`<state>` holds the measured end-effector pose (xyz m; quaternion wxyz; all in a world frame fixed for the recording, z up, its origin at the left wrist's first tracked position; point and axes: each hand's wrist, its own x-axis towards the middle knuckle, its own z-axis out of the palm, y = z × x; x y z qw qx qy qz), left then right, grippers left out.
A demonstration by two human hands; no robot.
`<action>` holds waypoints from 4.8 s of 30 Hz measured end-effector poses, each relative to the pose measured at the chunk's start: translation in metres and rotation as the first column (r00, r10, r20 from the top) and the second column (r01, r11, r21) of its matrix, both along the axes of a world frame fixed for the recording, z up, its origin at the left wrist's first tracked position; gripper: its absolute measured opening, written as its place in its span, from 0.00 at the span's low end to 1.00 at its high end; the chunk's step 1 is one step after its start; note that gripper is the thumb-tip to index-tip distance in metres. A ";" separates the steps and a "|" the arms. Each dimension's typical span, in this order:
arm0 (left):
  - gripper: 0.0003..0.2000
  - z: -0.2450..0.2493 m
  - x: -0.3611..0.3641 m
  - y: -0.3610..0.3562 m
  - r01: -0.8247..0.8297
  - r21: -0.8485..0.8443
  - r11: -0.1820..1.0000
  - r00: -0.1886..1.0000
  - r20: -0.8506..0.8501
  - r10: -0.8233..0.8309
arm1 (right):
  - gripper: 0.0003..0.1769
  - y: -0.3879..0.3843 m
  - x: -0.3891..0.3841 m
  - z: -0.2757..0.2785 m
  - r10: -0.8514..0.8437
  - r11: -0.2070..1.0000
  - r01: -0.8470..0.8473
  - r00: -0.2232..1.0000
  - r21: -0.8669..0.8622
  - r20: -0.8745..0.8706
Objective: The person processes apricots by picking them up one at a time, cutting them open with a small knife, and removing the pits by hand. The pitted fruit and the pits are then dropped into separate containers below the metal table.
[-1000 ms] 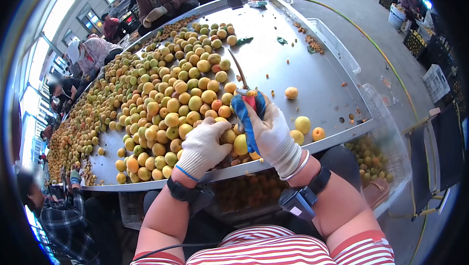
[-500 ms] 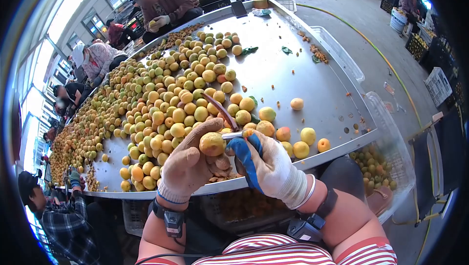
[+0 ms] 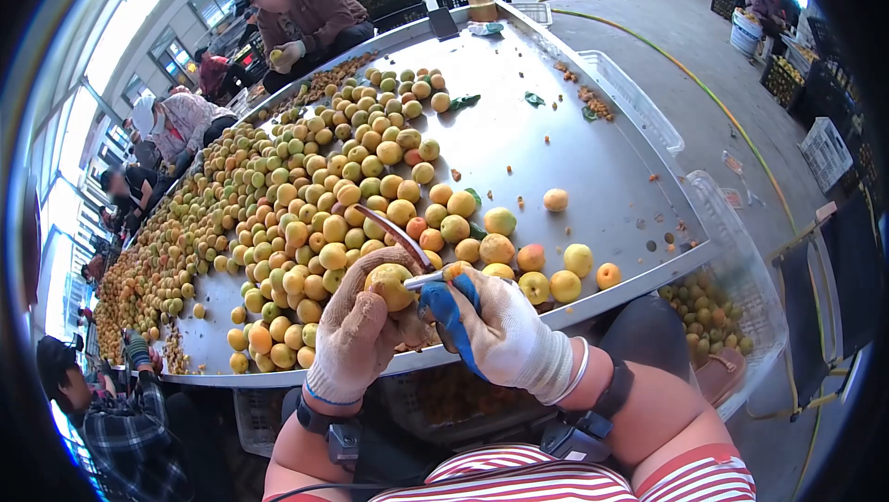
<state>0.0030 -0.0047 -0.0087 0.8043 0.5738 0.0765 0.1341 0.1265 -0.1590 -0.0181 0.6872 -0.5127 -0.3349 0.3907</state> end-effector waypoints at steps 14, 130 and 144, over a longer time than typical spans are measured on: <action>0.25 -0.013 0.000 -0.018 -0.203 0.433 0.878 0.978 0.130 0.163 | 0.13 0.016 -0.017 -0.026 -0.204 0.967 0.235 0.947 -0.103 0.246; 0.33 0.004 0.006 -0.009 -0.443 0.893 0.076 0.887 0.425 0.182 | 0.18 0.027 -0.013 -0.015 -0.175 0.964 0.199 0.974 0.177 -0.143; 0.16 -0.010 -0.003 -0.037 -0.306 0.654 0.692 0.940 0.093 0.328 | 0.10 0.031 -0.018 -0.018 -0.484 0.874 0.445 0.772 0.194 0.411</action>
